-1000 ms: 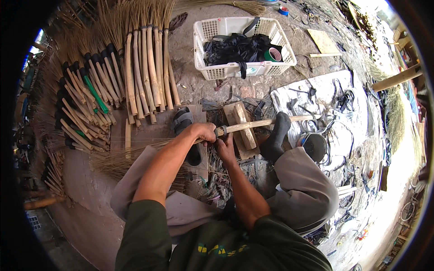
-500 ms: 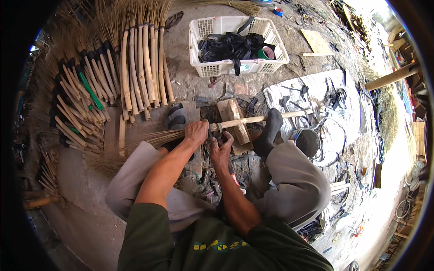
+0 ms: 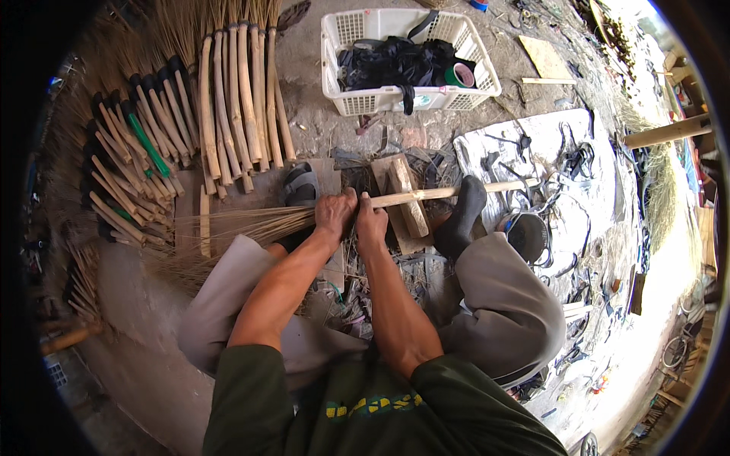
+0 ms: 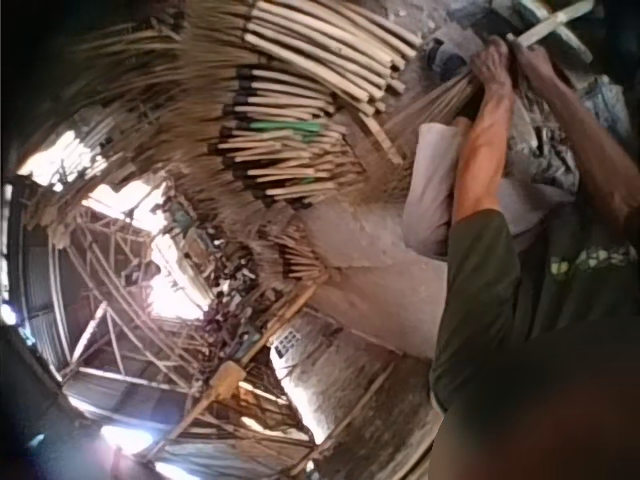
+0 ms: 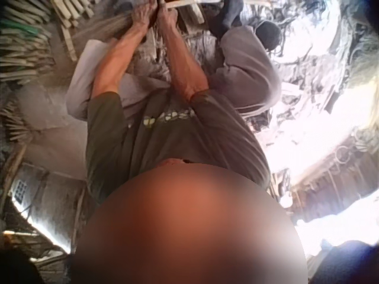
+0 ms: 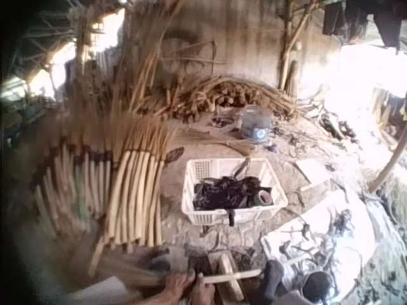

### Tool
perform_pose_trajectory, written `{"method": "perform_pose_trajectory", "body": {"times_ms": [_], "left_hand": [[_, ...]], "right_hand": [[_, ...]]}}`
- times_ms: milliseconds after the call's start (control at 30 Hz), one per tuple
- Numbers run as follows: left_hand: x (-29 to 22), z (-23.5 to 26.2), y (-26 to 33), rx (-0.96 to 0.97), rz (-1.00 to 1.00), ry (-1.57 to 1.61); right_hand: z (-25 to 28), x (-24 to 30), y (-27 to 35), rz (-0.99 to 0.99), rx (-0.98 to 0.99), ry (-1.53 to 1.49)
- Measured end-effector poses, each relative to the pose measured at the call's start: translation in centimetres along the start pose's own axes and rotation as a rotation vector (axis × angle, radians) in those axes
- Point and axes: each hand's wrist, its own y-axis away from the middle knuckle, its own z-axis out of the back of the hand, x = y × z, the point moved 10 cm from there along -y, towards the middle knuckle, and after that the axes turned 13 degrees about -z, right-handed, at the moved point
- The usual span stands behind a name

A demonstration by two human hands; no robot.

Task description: The person sits on the floor and assembles a traditional broom by binding a bundle of straw to a wooden handle using black plastic strips. They repeatedly wrap and tighten the binding, then place the finished broom aside and begin another.

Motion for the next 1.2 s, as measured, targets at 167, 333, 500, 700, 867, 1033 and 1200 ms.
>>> {"method": "perform_pose_trajectory", "body": {"times_ms": [167, 333, 500, 700, 867, 1033, 1200], "left_hand": [[0.1, 0.0, -1.3, 0.330, -0.104, 0.145], [1.9, -0.5, -1.1, 0.573, 0.156, 0.281], [1.3, 2.0, -0.9, 0.164, 0.072, 0.161], [0.3, 2.7, -0.1, -0.104, -0.003, 0.051], [0.9, 2.5, -0.1, -0.158, -0.020, 0.079], [1.6, 2.2, -0.4, 0.072, 0.011, 0.301], [0.1, 4.2, -0.1, 0.059, -0.195, 0.565]], "right_hand": [[0.4, -1.1, 0.3, -0.053, 0.100, 0.034], [1.3, -3.0, 3.1, 0.111, 0.170, 0.132], [1.3, -3.9, 8.5, 0.058, 0.399, 0.243], [1.0, 9.0, 9.9, 0.438, 0.464, 0.339], [-11.2, 12.0, -1.6, 0.869, 0.547, 1.234], [-10.2, 2.3, -13.8, 0.115, 0.553, 1.413], [-10.5, 4.5, -11.8, 0.104, 0.522, 1.405]]}}
